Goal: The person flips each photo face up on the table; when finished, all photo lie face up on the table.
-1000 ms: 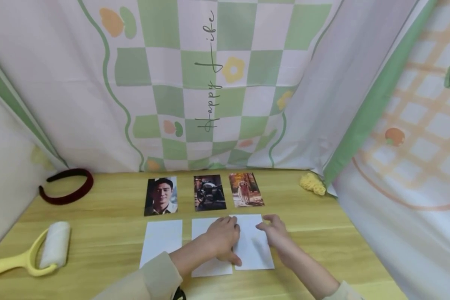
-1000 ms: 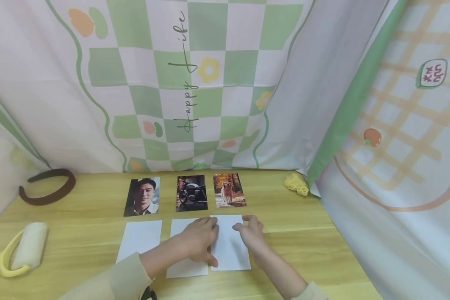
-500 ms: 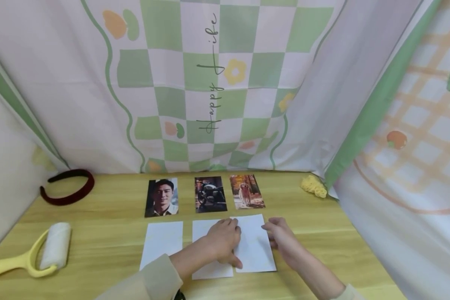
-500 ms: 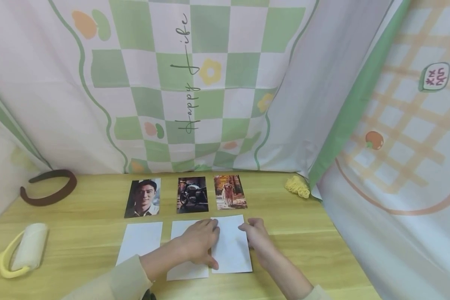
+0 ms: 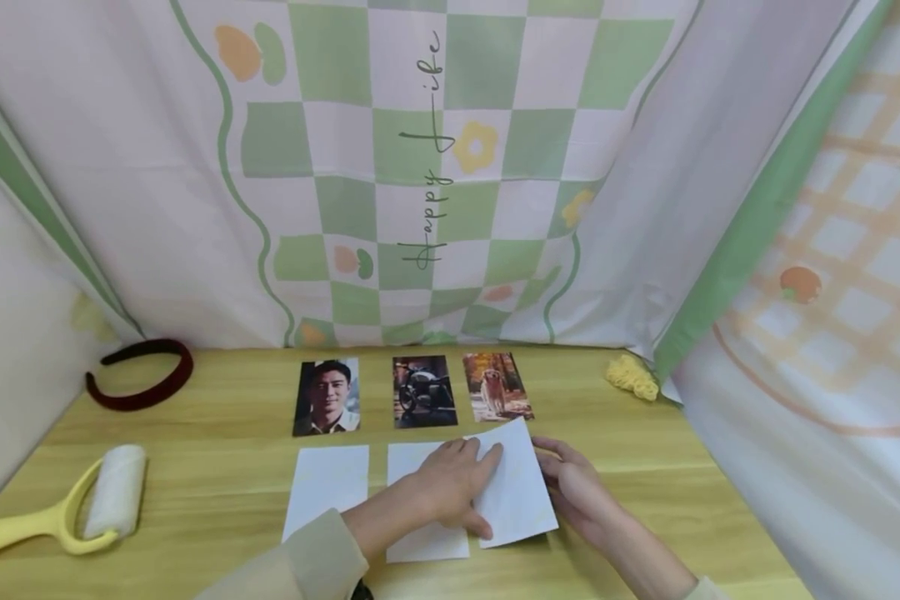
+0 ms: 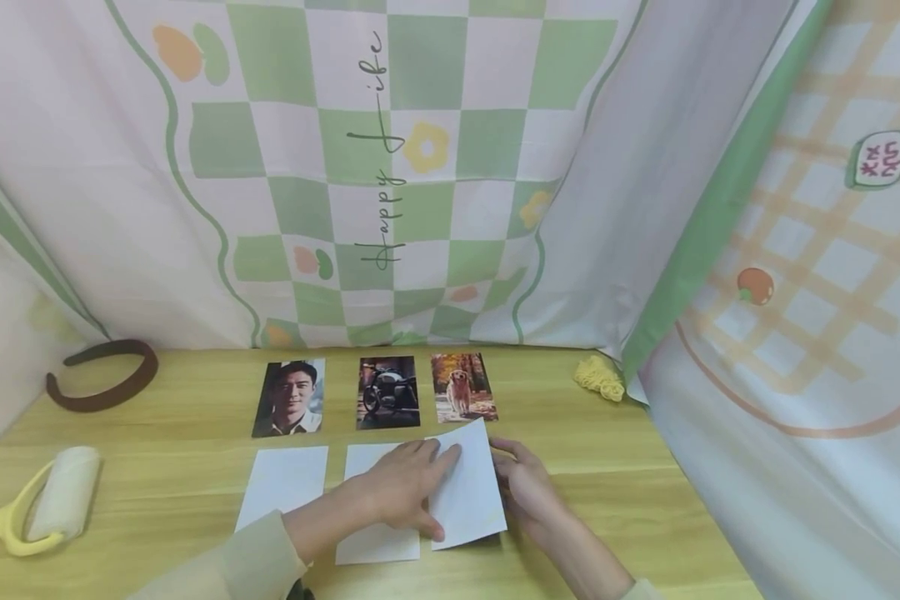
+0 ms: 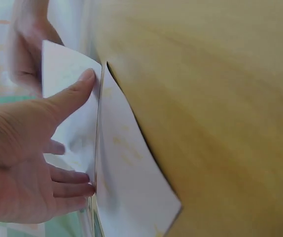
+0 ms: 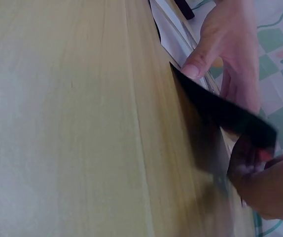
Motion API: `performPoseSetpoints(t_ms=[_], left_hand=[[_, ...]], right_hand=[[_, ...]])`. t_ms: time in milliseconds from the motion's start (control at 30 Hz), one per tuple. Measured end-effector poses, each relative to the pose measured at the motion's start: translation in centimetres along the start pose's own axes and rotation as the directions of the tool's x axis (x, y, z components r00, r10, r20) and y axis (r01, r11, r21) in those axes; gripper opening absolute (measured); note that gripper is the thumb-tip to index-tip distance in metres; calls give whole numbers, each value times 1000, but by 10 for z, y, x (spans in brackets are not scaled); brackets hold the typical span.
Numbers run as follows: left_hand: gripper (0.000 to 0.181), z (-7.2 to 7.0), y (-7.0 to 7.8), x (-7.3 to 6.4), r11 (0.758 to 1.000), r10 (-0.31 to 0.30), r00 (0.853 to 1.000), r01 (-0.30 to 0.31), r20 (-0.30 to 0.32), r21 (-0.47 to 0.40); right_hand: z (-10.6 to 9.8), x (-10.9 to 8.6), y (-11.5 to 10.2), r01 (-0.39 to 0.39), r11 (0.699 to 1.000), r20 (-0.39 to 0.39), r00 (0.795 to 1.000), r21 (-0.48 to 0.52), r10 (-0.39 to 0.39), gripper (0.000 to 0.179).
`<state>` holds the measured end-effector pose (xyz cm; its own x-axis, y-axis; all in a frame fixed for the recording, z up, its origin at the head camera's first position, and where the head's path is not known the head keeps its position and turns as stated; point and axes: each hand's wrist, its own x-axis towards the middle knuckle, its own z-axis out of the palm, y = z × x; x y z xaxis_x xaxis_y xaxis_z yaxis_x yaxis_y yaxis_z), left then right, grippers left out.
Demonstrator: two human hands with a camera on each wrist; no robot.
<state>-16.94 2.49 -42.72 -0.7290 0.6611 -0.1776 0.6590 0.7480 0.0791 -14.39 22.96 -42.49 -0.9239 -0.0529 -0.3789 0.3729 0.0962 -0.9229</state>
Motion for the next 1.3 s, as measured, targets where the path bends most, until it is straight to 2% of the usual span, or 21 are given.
performPoseSetpoints(t_ms=[133, 233, 333, 400, 467, 500, 600, 700, 767, 867, 967, 1000, 1067, 1100, 1167, 1233, 1267, 1300], left_hand=[[121, 3, 0, 5, 988, 1, 1000, -1, 4, -156], [119, 4, 1, 8, 956, 11, 1000, -11, -1, -292], [113, 2, 1, 9, 897, 24, 1000, -26, -8, -442], [107, 0, 2, 9, 833, 21, 1000, -18, -1, -552], [100, -2, 3, 9, 754, 10, 1000, -6, 3, -657], [97, -2, 4, 10, 704, 2, 1000, 2, 5, -710], [88, -2, 4, 11, 518, -15, 1000, 12, 5, -855], [85, -1, 3, 12, 343, -18, 999, 33, 28, -939], [84, -1, 2, 12, 248, -26, 998, 56, 51, -967], [87, 1, 1, 12, 81, -55, 996, 76, 72, -994], [93, 2, -1, 10, -94, -93, 992, 71, 80, -993], [95, 3, -1, 9, -129, -106, 992, 61, 75, -990], [95, 3, -2, 7, -185, -121, 990, 49, 73, -982], [93, 3, -2, 6, -204, -127, 990, 41, 68, -978], [91, 4, -3, 5, -220, -139, 988, 30, 61, -975], [89, 5, -2, 4, -234, -155, 986, 24, 62, -972], [88, 6, -2, 3, -237, -166, 984, 21, 62, -971], [87, 7, -2, 3, -227, -181, 982, 19, 61, -974]], right_hand=[[-4, 0, 3, 30, 1000, 80, 996, 4, -30, 59], [-6, 1, 3, 53, 999, 128, 990, 6, -54, 62], [-6, 1, 2, 72, 997, 172, 982, 14, -73, 64], [-5, 2, 2, 77, 997, 203, 976, 16, -79, 63], [-5, 2, 2, 78, 997, 223, 972, 15, -79, 63], [-4, 2, 2, 76, 997, 233, 970, 11, -77, 63], [-2, 1, 2, 67, 998, 252, 966, -3, -64, 66], [2, 0, 1, 86, 996, 272, 959, -19, -78, 68], [5, 0, 1, 119, 992, 276, 956, -44, -103, 68], [10, 0, 3, 196, 964, 249, 957, -181, -148, 66], [15, 0, 6, 287, 900, 246, 946, -330, -211, 64], [15, 1, 7, 324, 872, 258, 936, -367, -240, 64], [14, 5, 11, 452, 799, 326, 883, -397, -337, 63], [13, 7, 12, 515, 753, 359, 850, -409, -386, 62], [11, 10, 13, 628, 647, 413, 776, -433, -477, 61], [9, 13, 14, 709, 524, 446, 705, -472, -552, 57], [9, 12, 14, 710, 486, 437, 701, -510, -564, 54], [8, 11, 14, 697, 469, 428, 709, -542, -560, 52]])
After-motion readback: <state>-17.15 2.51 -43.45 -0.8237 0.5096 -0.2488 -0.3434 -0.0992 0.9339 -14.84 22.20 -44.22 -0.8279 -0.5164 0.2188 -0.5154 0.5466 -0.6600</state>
